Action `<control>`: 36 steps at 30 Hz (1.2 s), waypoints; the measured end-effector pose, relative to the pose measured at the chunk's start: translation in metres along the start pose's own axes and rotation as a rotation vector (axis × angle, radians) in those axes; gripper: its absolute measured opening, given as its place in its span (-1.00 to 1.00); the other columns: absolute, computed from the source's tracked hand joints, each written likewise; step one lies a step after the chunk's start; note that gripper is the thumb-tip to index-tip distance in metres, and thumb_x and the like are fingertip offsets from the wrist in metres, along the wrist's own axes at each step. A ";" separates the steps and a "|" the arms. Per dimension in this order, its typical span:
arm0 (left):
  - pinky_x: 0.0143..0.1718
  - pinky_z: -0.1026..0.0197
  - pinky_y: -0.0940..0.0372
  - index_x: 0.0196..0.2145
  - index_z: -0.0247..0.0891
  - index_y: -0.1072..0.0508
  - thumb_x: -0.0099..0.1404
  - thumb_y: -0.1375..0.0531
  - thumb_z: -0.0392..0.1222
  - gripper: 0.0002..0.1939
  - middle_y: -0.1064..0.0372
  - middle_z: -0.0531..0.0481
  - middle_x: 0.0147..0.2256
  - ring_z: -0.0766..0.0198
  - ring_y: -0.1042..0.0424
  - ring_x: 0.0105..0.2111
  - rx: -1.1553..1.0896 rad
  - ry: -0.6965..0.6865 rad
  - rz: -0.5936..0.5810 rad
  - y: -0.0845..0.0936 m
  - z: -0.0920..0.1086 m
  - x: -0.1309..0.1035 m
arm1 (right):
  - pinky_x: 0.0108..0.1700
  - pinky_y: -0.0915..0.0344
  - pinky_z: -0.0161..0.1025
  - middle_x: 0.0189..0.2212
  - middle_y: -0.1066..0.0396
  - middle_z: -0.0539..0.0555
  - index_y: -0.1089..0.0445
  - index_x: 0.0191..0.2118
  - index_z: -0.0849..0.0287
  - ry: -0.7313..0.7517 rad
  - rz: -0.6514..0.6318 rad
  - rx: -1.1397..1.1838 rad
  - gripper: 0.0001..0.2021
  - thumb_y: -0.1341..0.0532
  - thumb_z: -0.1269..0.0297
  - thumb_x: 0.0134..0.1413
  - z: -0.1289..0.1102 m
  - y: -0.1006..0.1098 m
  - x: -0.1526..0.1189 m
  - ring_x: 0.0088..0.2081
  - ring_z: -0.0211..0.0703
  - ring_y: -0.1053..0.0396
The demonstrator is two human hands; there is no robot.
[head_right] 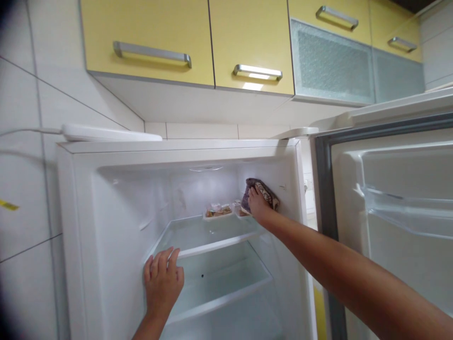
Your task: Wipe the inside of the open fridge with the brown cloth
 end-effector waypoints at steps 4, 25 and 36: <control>0.25 -0.20 -0.11 -0.04 -0.20 -0.45 0.23 -0.15 -0.39 -0.66 -0.48 -0.16 -0.04 0.01 -0.39 0.03 0.011 0.012 0.033 -0.005 0.000 -0.004 | 0.42 0.09 0.13 0.19 -0.38 0.27 -0.49 0.08 0.23 -0.017 0.037 0.000 -0.57 -0.04 0.43 0.16 -0.009 -0.015 0.031 0.31 0.09 -0.18; 0.23 -0.20 -0.11 -0.08 -0.21 -0.46 0.22 -0.18 -0.34 -0.71 -0.50 -0.14 -0.08 0.03 -0.40 -0.02 0.030 0.038 0.072 -0.009 0.001 -0.008 | 0.27 -0.15 0.00 -0.09 -0.53 0.32 -0.59 -0.23 0.29 0.065 0.023 0.064 -0.83 -0.22 0.44 0.15 -0.042 -0.071 0.120 0.07 0.07 -0.40; 0.22 -0.20 -0.15 -0.07 -0.23 -0.46 0.18 -0.22 -0.38 -0.67 -0.50 -0.14 -0.07 0.02 -0.42 -0.03 0.047 -0.006 0.101 -0.002 0.001 -0.005 | 0.40 0.16 0.09 0.05 -0.45 0.36 -0.56 -0.04 0.32 -0.124 0.219 0.030 -0.58 0.00 0.47 0.17 0.019 0.009 0.089 0.17 0.17 -0.23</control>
Point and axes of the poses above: each hand's wrist, its own x-axis towards the middle knuckle, its own y-axis out of the back of the hand, z = x × y, the point moved 6 cm from there along x, towards the middle knuckle
